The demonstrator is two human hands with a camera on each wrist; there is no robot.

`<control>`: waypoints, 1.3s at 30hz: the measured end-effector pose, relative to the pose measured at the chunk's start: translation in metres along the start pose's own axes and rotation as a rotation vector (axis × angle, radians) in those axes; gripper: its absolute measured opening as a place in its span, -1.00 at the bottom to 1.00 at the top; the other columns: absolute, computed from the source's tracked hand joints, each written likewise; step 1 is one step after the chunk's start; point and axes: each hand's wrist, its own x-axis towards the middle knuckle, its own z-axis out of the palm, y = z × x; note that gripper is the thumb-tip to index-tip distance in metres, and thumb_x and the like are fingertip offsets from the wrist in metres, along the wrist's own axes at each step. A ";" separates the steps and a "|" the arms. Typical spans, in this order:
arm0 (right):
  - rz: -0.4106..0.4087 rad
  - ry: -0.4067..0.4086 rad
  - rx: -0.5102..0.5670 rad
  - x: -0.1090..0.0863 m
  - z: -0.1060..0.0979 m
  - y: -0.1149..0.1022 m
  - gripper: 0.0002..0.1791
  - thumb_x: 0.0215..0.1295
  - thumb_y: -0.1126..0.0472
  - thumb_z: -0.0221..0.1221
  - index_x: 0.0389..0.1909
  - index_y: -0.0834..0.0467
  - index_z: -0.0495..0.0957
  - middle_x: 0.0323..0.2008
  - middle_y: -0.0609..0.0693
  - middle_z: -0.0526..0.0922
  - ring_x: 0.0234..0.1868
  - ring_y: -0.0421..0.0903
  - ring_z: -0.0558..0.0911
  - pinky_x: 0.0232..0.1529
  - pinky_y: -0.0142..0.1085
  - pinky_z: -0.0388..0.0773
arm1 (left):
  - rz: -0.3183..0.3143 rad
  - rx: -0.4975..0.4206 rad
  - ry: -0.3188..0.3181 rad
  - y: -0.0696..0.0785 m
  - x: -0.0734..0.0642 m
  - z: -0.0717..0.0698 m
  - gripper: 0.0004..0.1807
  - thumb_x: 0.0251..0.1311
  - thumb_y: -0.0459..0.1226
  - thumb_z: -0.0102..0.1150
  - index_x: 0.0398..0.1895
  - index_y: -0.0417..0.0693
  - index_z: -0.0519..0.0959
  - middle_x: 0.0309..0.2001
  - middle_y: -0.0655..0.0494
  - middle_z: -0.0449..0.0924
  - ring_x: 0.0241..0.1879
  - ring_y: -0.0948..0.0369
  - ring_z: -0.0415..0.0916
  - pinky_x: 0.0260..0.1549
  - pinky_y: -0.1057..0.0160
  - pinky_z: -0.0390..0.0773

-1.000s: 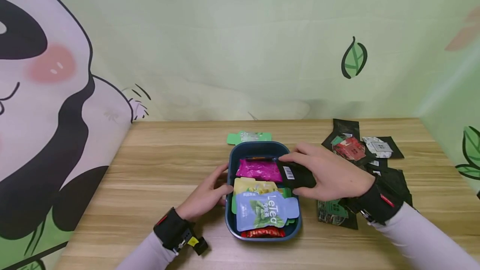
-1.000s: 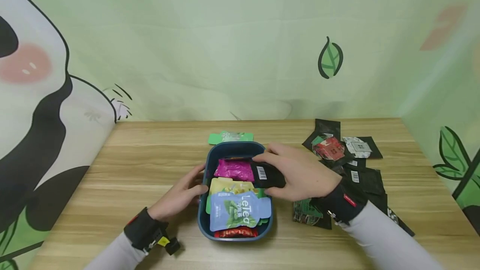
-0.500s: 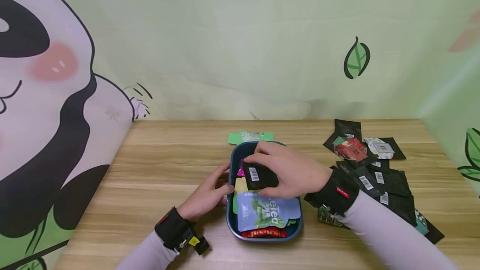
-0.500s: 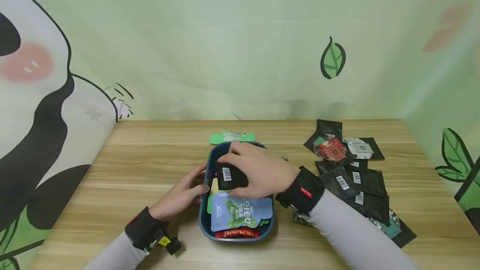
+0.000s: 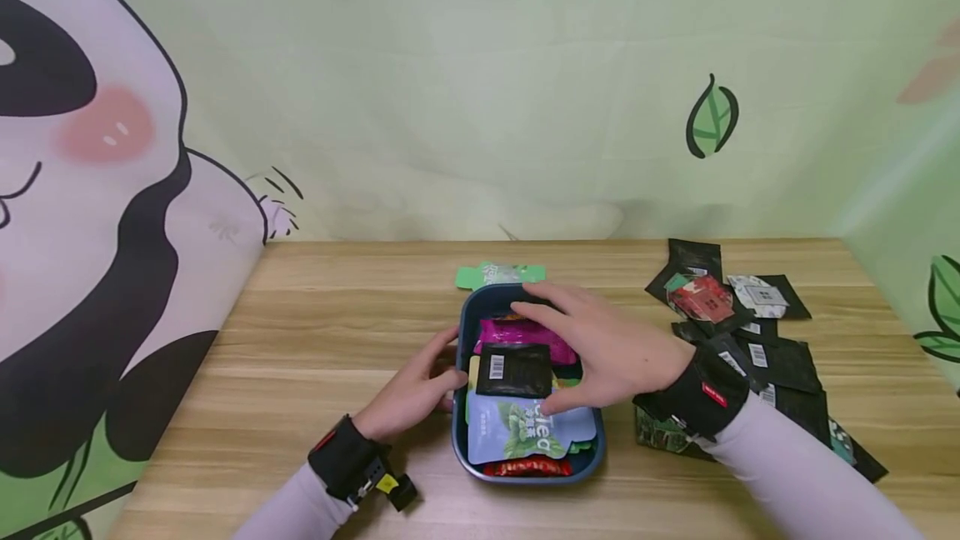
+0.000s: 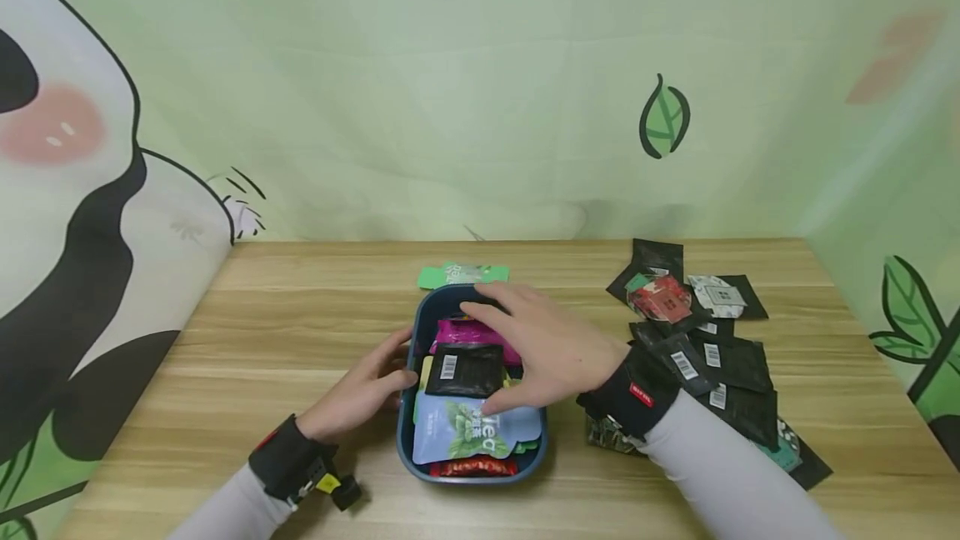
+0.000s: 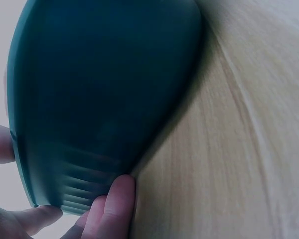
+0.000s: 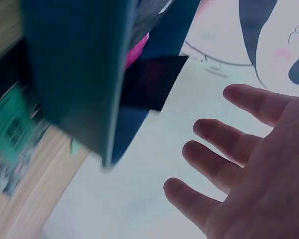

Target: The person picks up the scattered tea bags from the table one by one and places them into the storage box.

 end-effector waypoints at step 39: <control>0.292 -0.078 -0.129 -0.144 0.039 0.043 0.09 -0.09 -0.58 0.18 0.44 -0.06 0.36 0.24 -0.12 0.41 0.20 -0.07 0.44 0.22 0.08 0.41 | -0.005 -0.004 0.001 0.001 -0.001 0.000 -0.22 0.31 -0.23 0.08 0.59 0.14 0.09 0.39 -0.17 0.31 0.13 -0.02 0.44 -0.22 0.09 0.63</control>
